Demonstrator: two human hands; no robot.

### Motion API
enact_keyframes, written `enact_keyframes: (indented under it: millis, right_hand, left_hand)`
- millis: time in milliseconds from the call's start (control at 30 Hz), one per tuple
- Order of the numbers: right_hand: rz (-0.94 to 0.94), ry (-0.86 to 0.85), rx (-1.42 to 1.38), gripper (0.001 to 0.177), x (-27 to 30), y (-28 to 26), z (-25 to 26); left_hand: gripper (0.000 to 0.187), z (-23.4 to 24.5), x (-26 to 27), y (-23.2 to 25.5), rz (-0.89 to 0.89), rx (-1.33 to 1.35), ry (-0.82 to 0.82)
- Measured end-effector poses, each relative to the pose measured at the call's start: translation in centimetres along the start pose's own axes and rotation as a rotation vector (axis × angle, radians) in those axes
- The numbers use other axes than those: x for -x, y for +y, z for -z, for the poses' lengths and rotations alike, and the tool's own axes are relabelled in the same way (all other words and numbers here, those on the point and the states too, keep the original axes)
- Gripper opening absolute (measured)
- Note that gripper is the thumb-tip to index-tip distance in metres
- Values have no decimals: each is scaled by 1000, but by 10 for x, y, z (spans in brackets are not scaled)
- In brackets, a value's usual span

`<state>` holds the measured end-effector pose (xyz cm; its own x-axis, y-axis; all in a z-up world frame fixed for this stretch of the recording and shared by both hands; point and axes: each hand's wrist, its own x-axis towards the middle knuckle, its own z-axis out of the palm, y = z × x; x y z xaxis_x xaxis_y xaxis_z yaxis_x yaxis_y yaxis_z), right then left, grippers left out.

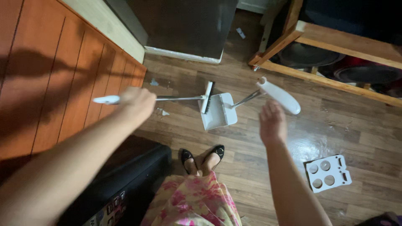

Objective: The person assembles a broom and dustpan set, then uses the broom to sweep debris into the dustpan across a wooden floor.

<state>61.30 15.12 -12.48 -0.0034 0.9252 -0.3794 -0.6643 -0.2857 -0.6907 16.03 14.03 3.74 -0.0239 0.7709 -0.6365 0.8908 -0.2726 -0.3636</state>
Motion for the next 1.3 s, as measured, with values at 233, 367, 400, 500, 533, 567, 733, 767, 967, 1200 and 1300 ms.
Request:
enact_keyframes:
  millis: [233,367,400,500,533,567,733,767,967,1200,1300]
  right_hand:
    - [288,113,293,51,26,-87,-60]
    - [453,17,1518,40,42,-114,-102]
    - [452,-33,1801,39,46,-112,-112]
    - [574,-47,2016,52,49,-97,-138]
    - [551,-39,1983,53,50,-90,-143]
    - [520,-36,1951,54,53,-81,-145]
    - [511,-39,1934,53,58,-65,-144]
    - [496,-34,1936,53,58,-64,-145]
    - [420,-31,1916,57,60,-64,-154]
    - [391,-19,1945,61,56,-68,-147]
    - [392,13,1931,58,57,-67,-143]
  left_hand:
    - [29,79,-33,75,-135,-159,93]
    - [27,117,-53,111,-192,-132,73]
    - [26,116,-55,111,-199,-124,51]
    - [26,87,-38,113,-248,-89,-45]
    - [25,77,-31,115,-264,-79,-68]
    - [25,68,-22,118,-277,-73,-91]
    - [25,90,-35,116,-258,-88,-83]
    - [25,100,-42,117,-253,-88,-76]
    - [26,141,-62,132,-275,-32,-94]
    - [30,118,-62,117,-386,564,-634]
    - [28,94,-69,129,-368,1478,-690]
